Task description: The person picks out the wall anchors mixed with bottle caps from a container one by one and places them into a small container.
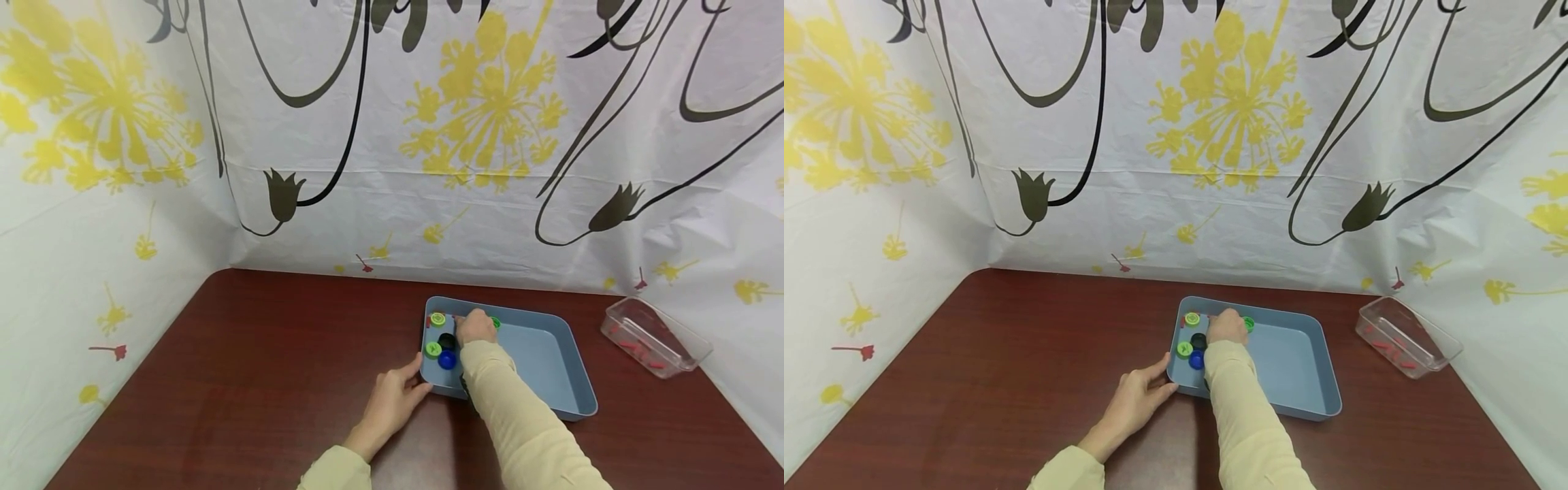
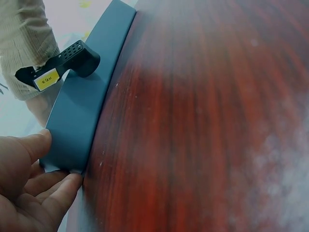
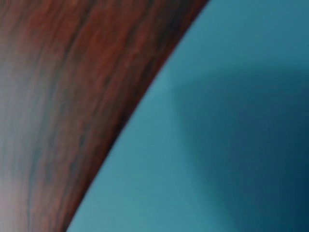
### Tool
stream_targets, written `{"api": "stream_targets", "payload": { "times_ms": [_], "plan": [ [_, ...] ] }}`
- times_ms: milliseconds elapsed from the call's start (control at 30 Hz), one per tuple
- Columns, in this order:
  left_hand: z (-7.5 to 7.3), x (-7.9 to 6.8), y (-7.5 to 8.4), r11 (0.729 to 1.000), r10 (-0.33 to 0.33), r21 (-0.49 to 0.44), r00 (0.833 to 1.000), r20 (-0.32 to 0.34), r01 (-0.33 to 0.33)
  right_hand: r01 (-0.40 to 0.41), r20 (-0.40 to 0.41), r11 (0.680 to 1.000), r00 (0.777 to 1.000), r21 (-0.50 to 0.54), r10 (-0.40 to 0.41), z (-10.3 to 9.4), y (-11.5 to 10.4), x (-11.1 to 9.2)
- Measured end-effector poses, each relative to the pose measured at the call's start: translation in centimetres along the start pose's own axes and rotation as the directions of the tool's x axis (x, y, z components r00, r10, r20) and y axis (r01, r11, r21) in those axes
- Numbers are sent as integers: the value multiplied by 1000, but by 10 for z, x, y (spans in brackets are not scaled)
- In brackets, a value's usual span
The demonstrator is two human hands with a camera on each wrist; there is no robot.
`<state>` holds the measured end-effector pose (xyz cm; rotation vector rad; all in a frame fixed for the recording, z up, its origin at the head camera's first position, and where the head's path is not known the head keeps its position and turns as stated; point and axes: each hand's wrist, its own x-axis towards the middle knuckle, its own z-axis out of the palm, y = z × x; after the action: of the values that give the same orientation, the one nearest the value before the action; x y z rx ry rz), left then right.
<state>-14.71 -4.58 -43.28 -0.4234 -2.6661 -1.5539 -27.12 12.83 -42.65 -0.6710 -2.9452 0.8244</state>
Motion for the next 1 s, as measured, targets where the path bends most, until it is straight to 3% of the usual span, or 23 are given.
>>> {"api": "stream_targets", "payload": {
  "times_ms": [1000],
  "plan": [
    [-3, -2, 2, 998, 9, -62, 999, 35, -6, -58, -83, 997, 995, 53, 62, 8, -10, -11]
  ]
}}
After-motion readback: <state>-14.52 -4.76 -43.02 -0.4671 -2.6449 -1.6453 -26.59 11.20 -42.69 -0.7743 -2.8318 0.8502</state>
